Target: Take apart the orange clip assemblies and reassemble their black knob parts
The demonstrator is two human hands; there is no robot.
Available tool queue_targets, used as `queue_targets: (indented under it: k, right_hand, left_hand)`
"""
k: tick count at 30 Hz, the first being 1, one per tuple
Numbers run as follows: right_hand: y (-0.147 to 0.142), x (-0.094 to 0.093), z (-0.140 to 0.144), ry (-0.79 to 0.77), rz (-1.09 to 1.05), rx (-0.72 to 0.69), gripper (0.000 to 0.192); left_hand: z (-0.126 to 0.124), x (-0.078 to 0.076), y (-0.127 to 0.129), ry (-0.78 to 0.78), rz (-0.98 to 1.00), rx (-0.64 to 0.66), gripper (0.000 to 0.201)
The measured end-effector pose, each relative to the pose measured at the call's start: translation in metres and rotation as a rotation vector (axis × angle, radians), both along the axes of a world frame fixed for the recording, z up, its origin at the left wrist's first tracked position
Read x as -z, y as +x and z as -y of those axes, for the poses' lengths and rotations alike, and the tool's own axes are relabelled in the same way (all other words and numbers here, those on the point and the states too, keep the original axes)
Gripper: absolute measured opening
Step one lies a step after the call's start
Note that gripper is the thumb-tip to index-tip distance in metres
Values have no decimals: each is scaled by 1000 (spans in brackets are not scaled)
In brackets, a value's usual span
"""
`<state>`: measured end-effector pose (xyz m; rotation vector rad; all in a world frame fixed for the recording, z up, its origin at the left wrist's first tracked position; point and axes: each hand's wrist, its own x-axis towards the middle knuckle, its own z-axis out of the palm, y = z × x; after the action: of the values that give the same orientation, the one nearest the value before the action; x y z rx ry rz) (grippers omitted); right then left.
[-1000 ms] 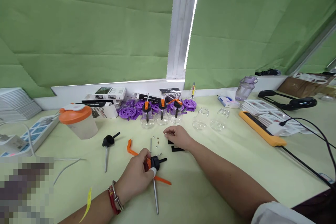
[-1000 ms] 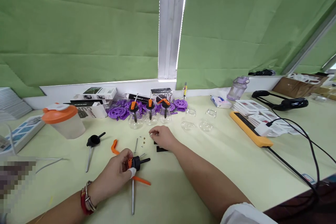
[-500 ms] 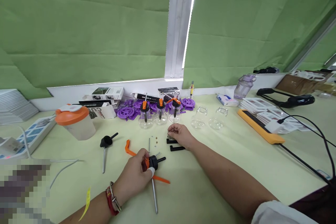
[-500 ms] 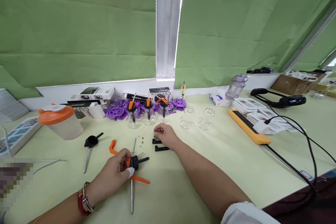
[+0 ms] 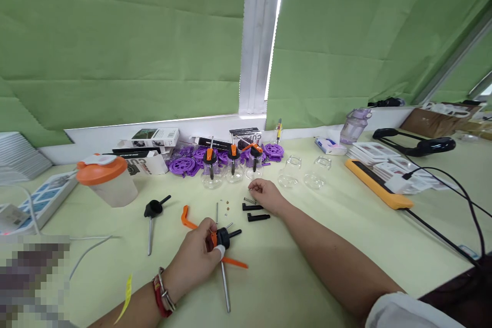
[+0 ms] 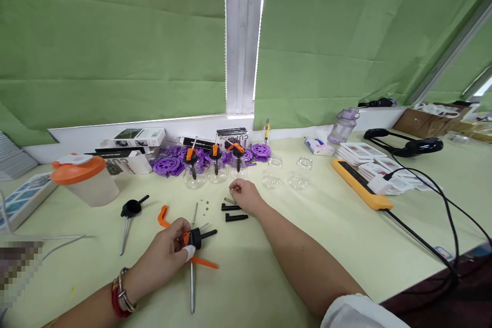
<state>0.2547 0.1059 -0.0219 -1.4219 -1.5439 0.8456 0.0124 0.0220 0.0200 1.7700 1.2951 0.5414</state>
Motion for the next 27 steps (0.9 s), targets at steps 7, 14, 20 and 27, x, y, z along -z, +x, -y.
queue_targets:
  k: [7,14,20,27]
  right_hand:
    - [-2,-12,6,96,427,-138,27]
    - [-10,-22,38,209,784,-347,46]
    - [-18,-13,41,226,880,-386,51]
    - [-4,-10,26,222,872,-431,55]
  left_hand:
    - [-1,2,-1,-5,6,-2,17]
    - [-1,3,-1,26,-5,5,16]
    - [-1,2,-1,28,-19,6,16]
    - [-2,6,-1,18,-11,35,13]
